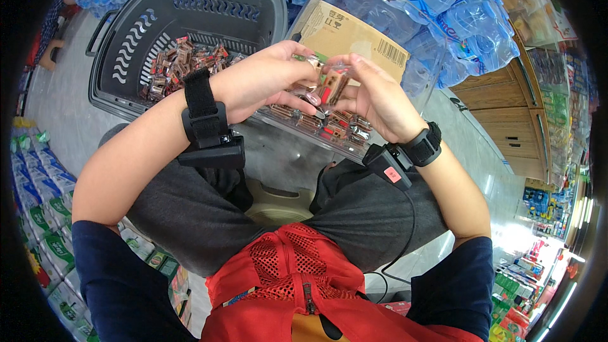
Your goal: The person organizes wrapped snack items by removing them from a basket and placing them neatly into a clear plastic container inside a cardboard box.
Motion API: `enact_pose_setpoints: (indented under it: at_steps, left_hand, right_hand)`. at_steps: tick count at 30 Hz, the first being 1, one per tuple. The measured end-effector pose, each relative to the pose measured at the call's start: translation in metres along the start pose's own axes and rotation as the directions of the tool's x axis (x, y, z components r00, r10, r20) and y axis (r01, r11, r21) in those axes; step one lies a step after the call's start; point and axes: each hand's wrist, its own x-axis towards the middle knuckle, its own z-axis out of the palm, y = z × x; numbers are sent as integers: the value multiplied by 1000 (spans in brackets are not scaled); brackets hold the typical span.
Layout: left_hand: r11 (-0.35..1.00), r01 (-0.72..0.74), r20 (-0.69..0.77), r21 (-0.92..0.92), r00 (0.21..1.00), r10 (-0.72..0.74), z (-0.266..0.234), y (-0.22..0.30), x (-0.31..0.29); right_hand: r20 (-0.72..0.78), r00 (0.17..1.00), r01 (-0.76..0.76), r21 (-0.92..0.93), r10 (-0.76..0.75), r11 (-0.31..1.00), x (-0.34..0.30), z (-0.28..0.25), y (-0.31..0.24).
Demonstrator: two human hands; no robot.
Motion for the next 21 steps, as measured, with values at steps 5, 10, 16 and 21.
enact_pose_setpoints:
  at_steps: [5, 10, 16, 21]
  left_hand:
    - [969, -126, 7, 213, 992, 127, 0, -10, 8]
    - [846, -199, 14, 495, 975, 221, -9, -14, 16]
    - [872, -184, -53, 454, 971, 233, -11, -6, 17]
    - [848, -187, -25, 497, 973, 229, -10, -9, 21]
  right_hand:
    - [27, 991, -122, -148, 127, 981, 3, -5, -1]
    - [-49, 990, -139, -120, 134, 983, 10, -18, -4]
    - [-210, 977, -74, -443, -23, 894, 13, -25, -4]
    - [-185, 944, -51, -900, -274, 432, 26, -58, 10]
